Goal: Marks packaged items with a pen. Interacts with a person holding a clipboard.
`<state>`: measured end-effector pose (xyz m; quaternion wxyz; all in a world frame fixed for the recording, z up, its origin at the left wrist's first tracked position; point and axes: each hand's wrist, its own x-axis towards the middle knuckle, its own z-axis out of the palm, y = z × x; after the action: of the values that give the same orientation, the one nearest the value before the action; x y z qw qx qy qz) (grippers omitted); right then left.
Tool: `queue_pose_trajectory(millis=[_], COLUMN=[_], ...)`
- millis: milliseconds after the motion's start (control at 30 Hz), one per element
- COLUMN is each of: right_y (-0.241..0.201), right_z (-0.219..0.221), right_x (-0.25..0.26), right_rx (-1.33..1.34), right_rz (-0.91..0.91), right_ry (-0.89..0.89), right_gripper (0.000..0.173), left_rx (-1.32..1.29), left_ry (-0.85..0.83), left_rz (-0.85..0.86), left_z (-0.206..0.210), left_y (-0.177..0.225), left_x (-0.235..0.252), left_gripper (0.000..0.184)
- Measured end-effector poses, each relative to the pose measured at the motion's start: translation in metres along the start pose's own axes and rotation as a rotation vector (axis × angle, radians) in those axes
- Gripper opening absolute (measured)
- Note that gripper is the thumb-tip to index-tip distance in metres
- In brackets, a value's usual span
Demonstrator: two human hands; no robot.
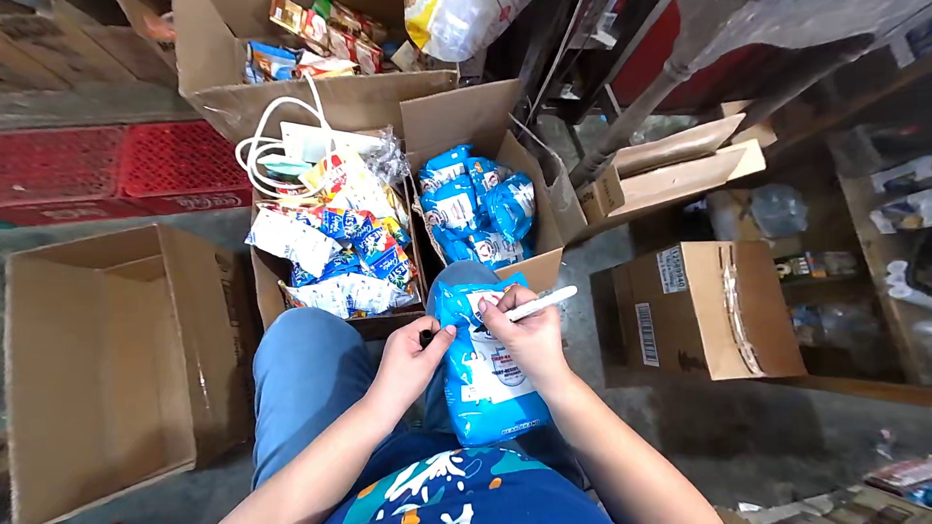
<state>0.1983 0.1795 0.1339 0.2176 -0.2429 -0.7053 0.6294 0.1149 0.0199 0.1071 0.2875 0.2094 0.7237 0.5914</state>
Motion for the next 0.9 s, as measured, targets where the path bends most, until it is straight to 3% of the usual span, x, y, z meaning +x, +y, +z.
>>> queue_pose_trajectory(millis=[900], right_y=[0.0038], right_z=[0.0012], right_x=[-0.0009], right_rx=[-0.03], right_rz=[-0.002], right_ry=[-0.017], right_gripper=[0.027], left_rx=[-0.005], left_ry=[0.003], left_rz=[0.051], left_z=[0.0035], left_y=[-0.0024], left_x=[-0.0015], left_gripper=[0.021])
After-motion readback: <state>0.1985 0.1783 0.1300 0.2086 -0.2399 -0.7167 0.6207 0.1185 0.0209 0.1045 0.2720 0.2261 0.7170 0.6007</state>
